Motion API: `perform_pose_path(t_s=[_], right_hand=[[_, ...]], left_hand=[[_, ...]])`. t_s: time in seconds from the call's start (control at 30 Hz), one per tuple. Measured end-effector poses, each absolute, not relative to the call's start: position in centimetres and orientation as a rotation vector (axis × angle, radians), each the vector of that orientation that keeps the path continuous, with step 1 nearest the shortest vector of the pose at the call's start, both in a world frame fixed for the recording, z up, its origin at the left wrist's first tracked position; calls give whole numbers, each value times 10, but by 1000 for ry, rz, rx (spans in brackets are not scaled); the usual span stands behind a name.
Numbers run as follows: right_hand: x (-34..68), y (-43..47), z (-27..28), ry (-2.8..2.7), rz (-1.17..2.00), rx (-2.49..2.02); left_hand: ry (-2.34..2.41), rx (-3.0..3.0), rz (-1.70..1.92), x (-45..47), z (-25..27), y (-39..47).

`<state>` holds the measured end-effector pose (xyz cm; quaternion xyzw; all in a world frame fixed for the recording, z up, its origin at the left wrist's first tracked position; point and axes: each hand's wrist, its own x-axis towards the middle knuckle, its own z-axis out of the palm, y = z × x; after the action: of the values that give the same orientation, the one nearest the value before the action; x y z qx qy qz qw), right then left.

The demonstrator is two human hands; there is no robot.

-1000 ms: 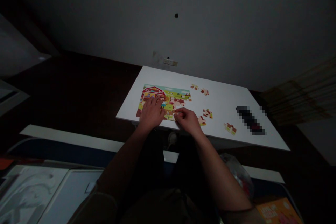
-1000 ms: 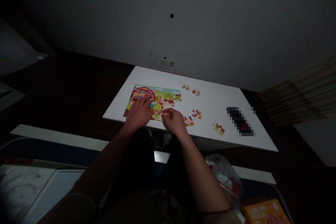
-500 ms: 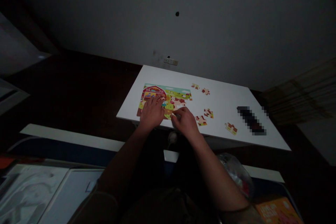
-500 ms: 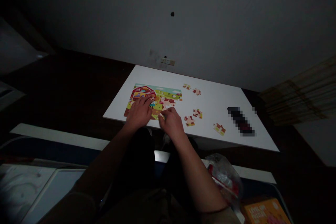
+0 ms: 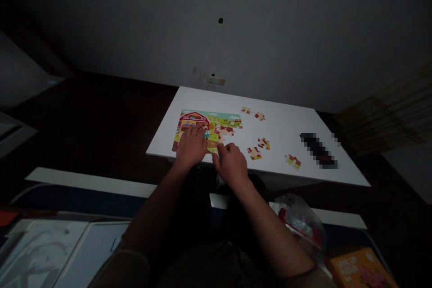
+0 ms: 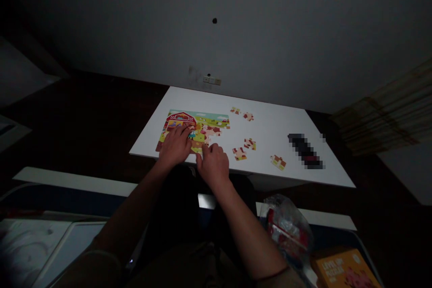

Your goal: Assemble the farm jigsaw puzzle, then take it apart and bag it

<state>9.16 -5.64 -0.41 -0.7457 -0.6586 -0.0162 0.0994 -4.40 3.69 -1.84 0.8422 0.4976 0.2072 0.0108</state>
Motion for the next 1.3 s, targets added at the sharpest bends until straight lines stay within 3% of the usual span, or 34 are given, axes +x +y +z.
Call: perform_pose_path(t_s=[0.7, 0.93, 1.3], right_hand=[[137, -89, -12, -1888, -31, -1873], [207, -106, -26, -1547, -198, -2137], [206, -91, -14, -1650, 186, -2112]], left_hand=[[1577, 2636, 436, -40, -17, 37], [1573, 2631, 383, -37, -16, 38], [1575, 2623, 378, -34, -12, 36]])
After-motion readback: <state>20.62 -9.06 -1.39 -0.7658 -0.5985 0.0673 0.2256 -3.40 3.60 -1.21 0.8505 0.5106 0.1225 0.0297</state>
